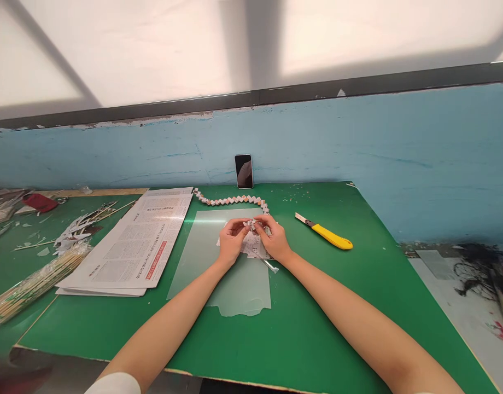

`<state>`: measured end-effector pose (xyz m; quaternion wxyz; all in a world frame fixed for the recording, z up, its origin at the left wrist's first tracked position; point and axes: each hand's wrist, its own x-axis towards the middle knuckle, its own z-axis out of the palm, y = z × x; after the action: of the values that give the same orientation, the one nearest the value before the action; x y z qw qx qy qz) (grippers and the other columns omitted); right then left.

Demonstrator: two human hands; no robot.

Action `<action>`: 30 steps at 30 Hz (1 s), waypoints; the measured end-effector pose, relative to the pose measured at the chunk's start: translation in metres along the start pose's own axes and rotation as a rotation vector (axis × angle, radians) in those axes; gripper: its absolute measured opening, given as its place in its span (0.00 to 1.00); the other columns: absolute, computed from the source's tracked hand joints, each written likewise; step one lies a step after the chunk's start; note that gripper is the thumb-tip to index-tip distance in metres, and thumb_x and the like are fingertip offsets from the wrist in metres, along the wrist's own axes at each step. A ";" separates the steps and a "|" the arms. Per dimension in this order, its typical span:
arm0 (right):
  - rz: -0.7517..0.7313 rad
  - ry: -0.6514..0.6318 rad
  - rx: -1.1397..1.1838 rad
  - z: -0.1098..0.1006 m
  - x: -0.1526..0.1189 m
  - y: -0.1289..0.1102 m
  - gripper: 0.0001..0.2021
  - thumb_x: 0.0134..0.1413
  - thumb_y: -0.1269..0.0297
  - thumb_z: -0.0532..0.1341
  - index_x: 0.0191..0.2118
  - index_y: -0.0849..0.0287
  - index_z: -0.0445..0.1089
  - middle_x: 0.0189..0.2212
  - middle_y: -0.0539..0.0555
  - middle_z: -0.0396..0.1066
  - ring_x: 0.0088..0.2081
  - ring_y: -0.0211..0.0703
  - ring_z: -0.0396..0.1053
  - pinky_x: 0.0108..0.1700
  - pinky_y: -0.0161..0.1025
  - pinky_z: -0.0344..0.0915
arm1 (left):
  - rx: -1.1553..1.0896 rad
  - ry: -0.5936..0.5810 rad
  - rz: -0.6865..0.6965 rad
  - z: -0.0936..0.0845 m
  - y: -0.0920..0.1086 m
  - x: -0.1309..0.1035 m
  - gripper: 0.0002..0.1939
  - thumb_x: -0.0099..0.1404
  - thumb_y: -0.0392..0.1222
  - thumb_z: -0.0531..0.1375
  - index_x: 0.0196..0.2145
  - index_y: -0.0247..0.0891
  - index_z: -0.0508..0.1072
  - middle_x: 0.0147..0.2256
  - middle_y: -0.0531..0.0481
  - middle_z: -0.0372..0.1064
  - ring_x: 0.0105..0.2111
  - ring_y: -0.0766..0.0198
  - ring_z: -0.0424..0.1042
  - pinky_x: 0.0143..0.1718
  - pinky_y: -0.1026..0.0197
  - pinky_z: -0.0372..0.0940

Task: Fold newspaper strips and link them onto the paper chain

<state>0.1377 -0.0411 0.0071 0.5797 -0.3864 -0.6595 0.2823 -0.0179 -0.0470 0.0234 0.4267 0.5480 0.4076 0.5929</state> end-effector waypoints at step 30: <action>0.045 -0.010 0.050 0.004 -0.001 0.003 0.10 0.65 0.55 0.64 0.44 0.54 0.67 0.34 0.51 0.72 0.33 0.42 0.74 0.38 0.40 0.71 | -0.138 0.091 -0.055 0.001 -0.004 0.003 0.17 0.58 0.48 0.72 0.37 0.39 0.70 0.43 0.44 0.76 0.44 0.58 0.77 0.48 0.54 0.70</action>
<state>0.1347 -0.0396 0.0032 0.5793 -0.3851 -0.6464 0.3134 -0.0173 -0.0430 0.0205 0.4606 0.4783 0.3998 0.6318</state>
